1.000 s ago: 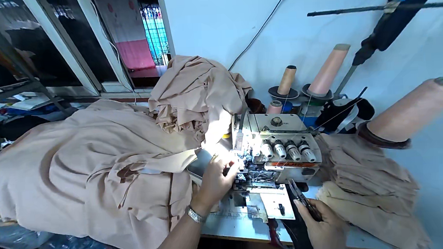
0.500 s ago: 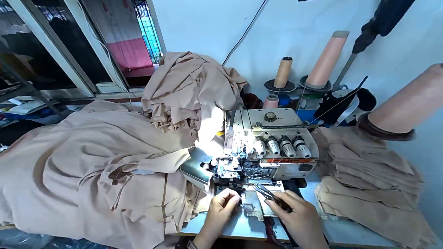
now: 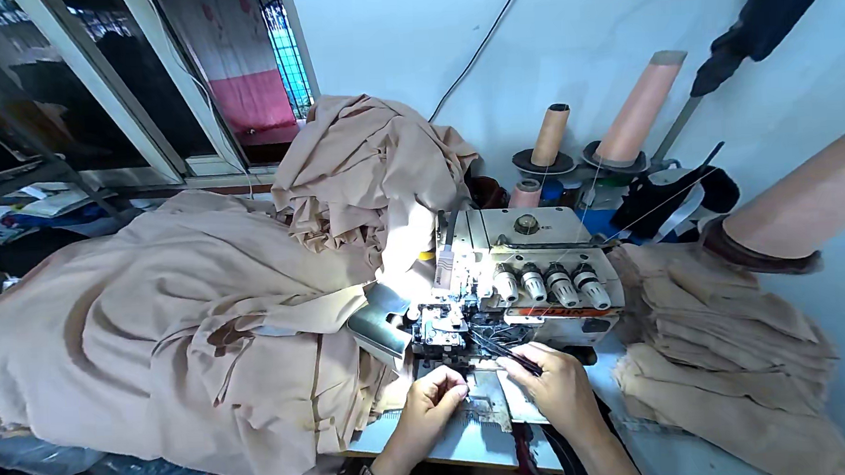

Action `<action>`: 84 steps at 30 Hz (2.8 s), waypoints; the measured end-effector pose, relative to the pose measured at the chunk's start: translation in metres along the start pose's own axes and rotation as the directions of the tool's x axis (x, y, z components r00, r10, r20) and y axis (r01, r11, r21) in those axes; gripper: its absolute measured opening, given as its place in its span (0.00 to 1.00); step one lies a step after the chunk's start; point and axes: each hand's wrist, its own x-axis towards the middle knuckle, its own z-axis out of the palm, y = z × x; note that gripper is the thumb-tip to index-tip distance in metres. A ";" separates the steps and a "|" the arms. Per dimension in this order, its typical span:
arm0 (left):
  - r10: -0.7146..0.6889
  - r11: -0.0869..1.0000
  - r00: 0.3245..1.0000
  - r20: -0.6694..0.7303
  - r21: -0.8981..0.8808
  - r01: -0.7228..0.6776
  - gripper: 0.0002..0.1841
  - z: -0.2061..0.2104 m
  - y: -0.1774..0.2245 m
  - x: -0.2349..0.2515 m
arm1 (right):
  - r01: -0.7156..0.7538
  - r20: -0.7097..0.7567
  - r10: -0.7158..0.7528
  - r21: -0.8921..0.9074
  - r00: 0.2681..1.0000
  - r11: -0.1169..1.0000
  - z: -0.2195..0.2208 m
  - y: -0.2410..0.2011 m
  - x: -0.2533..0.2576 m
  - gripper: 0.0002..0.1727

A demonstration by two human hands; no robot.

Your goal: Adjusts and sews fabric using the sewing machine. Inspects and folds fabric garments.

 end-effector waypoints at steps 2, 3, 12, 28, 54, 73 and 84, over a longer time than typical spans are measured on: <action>0.011 1.000 1.000 0.003 -0.013 -0.011 0.06 0.000 0.000 0.000 | -0.016 0.029 0.012 0.137 0.999 0.990 -0.002 0.005 0.001 0.16; 0.016 1.000 1.000 -0.005 -0.016 -0.016 0.06 0.000 0.000 -0.001 | -0.011 0.031 0.004 0.208 1.000 0.978 -0.003 0.007 0.000 0.16; 0.242 0.770 0.941 -0.235 0.637 -0.039 0.14 0.038 0.018 -0.001 | 0.016 0.082 -0.062 0.475 0.995 0.880 -0.014 0.013 -0.014 0.14; 0.204 0.759 0.938 -0.279 0.650 0.028 0.13 0.056 0.029 -0.013 | 0.094 0.044 -0.089 -0.129 0.995 0.987 -0.016 -0.001 -0.016 0.18; -0.117 0.985 0.832 -0.542 0.040 0.165 0.06 0.057 0.024 0.002 | 0.055 0.159 -0.072 0.108 0.985 0.993 -0.031 0.011 -0.021 0.20; 0.026 0.987 0.920 -0.391 0.155 0.038 0.06 0.037 0.000 -0.008 | -0.159 0.316 0.150 0.001 0.937 0.987 -0.026 -0.008 -0.006 0.18; 0.060 0.987 0.931 -0.361 0.164 0.000 0.06 0.036 0.001 -0.010 | 0.116 0.086 -0.114 -0.018 0.990 0.993 0.009 0.003 0.005 0.11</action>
